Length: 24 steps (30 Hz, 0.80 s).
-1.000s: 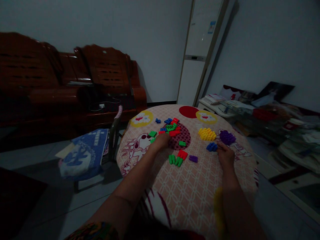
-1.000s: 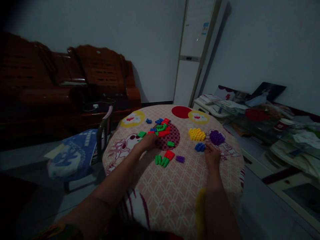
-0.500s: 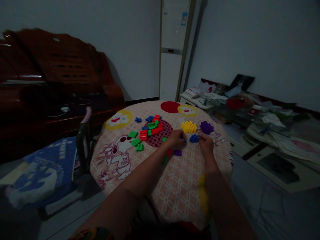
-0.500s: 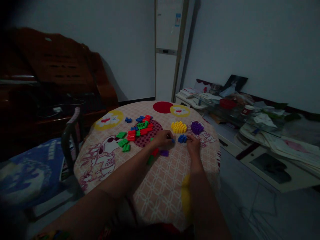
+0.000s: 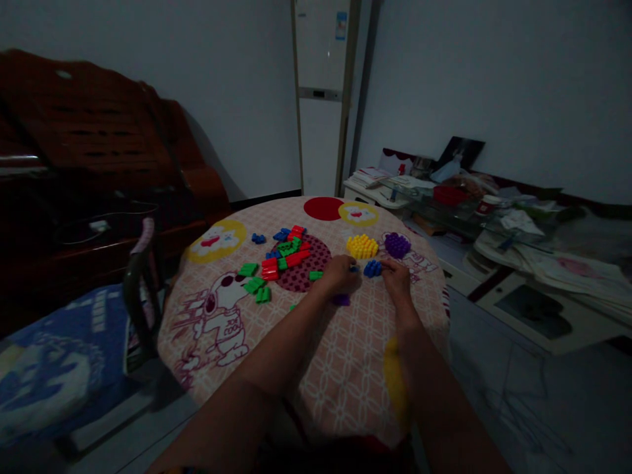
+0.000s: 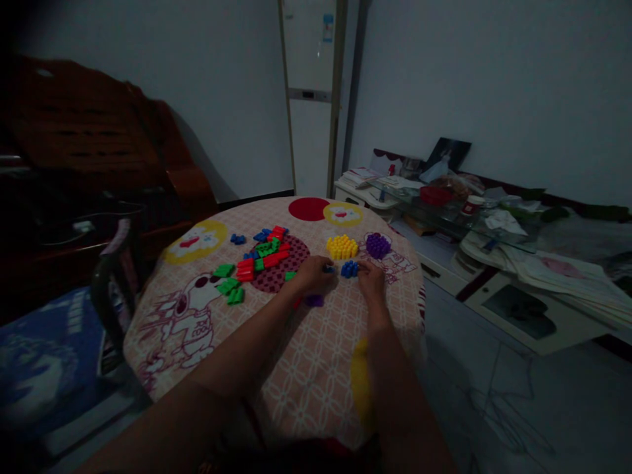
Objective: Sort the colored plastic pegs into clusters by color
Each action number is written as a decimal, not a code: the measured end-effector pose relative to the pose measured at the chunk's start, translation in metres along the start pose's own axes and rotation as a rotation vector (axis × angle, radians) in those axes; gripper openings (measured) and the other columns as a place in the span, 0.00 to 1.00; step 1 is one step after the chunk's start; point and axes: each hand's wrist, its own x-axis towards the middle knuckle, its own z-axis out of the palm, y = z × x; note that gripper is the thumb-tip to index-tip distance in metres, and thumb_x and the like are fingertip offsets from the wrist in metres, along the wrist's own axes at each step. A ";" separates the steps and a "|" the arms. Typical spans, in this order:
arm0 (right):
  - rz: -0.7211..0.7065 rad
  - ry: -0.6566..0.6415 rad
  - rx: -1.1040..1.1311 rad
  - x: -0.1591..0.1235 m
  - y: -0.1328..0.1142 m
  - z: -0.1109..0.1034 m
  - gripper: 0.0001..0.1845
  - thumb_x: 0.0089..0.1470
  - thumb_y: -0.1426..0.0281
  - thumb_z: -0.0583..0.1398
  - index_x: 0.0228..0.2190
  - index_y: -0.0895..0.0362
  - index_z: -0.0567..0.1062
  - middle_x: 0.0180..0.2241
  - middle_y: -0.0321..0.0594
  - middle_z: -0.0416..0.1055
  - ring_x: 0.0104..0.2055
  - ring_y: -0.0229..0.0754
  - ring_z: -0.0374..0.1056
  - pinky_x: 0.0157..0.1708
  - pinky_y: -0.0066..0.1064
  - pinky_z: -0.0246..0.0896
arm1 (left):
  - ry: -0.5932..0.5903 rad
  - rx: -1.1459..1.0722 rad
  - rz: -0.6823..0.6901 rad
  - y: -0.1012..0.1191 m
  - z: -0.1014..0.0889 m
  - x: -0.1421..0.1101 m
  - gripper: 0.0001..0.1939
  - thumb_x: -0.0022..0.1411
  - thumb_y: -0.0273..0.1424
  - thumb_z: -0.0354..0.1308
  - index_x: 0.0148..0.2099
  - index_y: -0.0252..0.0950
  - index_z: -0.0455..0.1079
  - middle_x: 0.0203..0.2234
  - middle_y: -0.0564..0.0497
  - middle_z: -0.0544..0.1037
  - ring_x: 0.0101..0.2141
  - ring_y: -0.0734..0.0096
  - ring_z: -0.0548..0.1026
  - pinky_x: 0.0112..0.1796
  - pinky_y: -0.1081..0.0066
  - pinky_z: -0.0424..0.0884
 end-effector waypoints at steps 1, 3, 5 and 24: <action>-0.004 -0.001 -0.009 0.000 0.001 0.000 0.20 0.39 0.69 0.55 0.32 0.53 0.84 0.34 0.39 0.82 0.40 0.49 0.77 0.46 0.40 0.71 | 0.003 -0.059 0.005 0.000 0.000 0.001 0.19 0.59 0.28 0.61 0.53 0.35 0.77 0.48 0.44 0.81 0.48 0.60 0.79 0.51 0.69 0.71; 0.000 -0.005 -0.012 0.000 0.001 0.001 0.20 0.39 0.70 0.55 0.32 0.54 0.84 0.34 0.40 0.82 0.40 0.50 0.77 0.46 0.41 0.71 | 0.009 -0.172 0.015 0.001 0.001 0.003 0.18 0.58 0.28 0.62 0.51 0.36 0.78 0.45 0.47 0.83 0.44 0.64 0.80 0.49 0.70 0.72; 0.011 -0.010 0.003 0.001 0.001 0.001 0.20 0.39 0.70 0.55 0.33 0.55 0.84 0.34 0.41 0.82 0.39 0.50 0.77 0.45 0.41 0.72 | 0.045 -0.247 -0.006 0.006 0.003 0.004 0.16 0.57 0.29 0.64 0.49 0.36 0.78 0.42 0.48 0.83 0.41 0.65 0.80 0.46 0.70 0.73; 0.018 -0.005 -0.002 -0.001 -0.002 -0.003 0.19 0.38 0.68 0.57 0.32 0.54 0.84 0.32 0.41 0.82 0.40 0.52 0.76 0.47 0.45 0.70 | 0.196 -0.181 -0.001 0.023 0.019 0.001 0.29 0.59 0.39 0.66 0.57 0.34 0.64 0.50 0.39 0.77 0.49 0.57 0.77 0.49 0.64 0.72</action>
